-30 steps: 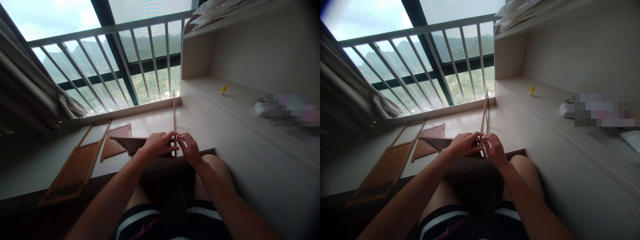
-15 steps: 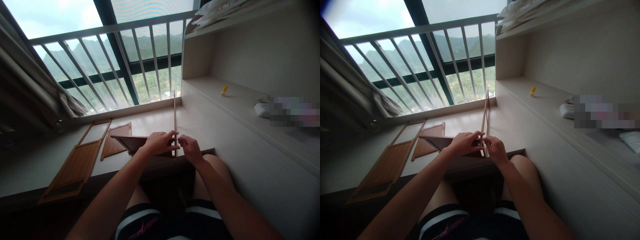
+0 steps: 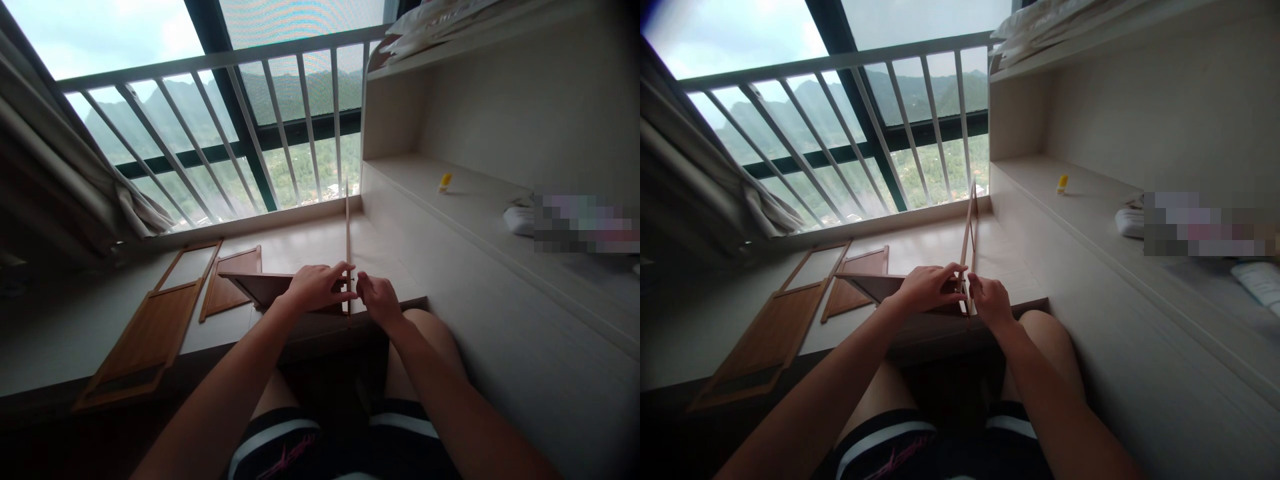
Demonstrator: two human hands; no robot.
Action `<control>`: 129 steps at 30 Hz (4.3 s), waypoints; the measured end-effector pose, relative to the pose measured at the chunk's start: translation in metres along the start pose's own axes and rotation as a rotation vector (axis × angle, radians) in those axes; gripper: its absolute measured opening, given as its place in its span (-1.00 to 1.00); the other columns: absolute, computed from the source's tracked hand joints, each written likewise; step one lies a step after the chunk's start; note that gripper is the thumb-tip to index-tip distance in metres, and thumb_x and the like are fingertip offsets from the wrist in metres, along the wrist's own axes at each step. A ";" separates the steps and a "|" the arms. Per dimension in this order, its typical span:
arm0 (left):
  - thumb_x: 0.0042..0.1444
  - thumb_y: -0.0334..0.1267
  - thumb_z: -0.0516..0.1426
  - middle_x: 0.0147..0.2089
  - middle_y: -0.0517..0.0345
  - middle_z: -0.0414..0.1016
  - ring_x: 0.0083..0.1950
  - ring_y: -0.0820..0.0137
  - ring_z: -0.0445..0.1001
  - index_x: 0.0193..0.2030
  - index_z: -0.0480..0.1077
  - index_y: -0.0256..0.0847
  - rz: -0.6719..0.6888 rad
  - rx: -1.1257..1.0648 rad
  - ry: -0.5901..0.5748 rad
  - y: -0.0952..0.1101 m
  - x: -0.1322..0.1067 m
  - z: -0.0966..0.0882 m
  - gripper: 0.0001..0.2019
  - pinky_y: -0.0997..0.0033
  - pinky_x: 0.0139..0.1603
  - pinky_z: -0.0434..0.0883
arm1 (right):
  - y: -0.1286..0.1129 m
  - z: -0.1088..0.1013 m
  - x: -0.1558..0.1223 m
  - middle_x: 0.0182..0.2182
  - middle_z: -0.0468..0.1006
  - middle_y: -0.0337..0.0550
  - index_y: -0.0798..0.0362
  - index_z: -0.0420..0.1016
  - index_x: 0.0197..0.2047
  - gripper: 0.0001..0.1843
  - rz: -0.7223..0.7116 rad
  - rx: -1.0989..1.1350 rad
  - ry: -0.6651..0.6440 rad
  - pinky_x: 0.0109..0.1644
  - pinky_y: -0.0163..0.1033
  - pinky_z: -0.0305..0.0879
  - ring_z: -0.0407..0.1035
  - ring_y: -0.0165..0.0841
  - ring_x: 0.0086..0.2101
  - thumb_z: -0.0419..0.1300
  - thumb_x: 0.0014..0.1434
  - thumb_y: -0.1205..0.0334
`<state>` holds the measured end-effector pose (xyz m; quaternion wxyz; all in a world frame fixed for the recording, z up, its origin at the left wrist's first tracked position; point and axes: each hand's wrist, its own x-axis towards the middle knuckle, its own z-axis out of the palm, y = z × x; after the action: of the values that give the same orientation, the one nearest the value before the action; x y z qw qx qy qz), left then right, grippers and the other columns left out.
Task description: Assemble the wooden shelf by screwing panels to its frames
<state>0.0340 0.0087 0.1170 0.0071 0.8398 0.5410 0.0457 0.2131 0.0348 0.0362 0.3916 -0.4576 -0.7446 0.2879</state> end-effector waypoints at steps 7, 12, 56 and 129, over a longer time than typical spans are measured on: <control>0.09 0.32 0.00 -0.09 0.15 0.58 -0.05 0.20 0.54 0.22 0.17 0.06 -0.015 -0.035 -0.010 0.002 0.001 -0.002 -0.37 0.35 -0.15 0.36 | 0.015 -0.002 -0.011 -0.64 0.41 -0.19 0.01 0.35 -0.61 -0.26 0.117 -0.058 -0.070 -0.32 -0.27 0.18 0.35 -0.34 -0.52 -0.30 0.32 -0.25; 0.11 0.28 0.01 -0.09 0.16 0.59 -0.06 0.17 0.55 0.20 0.20 0.06 -0.003 -0.061 0.018 0.000 0.003 -0.003 -0.41 0.30 -0.17 0.38 | 0.029 -0.017 -0.020 -0.64 0.43 -0.19 0.02 0.36 -0.61 -0.24 0.176 -0.128 -0.096 -0.33 -0.28 0.15 0.36 -0.35 -0.50 -0.32 0.33 -0.25; 0.13 0.26 0.01 -0.11 0.20 0.60 -0.09 0.15 0.55 0.17 0.20 0.06 0.026 -0.043 0.040 -0.005 0.004 -0.002 -0.45 0.29 -0.20 0.37 | 0.024 -0.231 -0.009 -0.30 0.64 -0.06 0.10 0.61 -0.31 -0.77 0.199 -0.880 0.432 -0.16 -0.22 0.27 0.48 -0.25 -0.29 0.11 0.09 0.46; 0.11 0.27 0.02 -0.18 0.16 0.59 -0.10 0.20 0.55 0.19 0.22 0.03 -0.025 -0.002 -0.012 0.002 0.009 0.000 -0.41 0.35 -0.20 0.35 | -0.011 0.002 -0.014 -0.30 0.59 -0.14 0.04 0.53 -0.44 -0.92 0.144 0.954 0.621 -0.03 -0.11 0.35 0.46 -0.29 -0.23 0.35 -0.01 0.26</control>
<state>0.0395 0.0158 0.1174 0.0118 0.8331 0.5515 0.0412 0.2100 0.0171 0.0391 0.7344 -0.3429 -0.3495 0.4701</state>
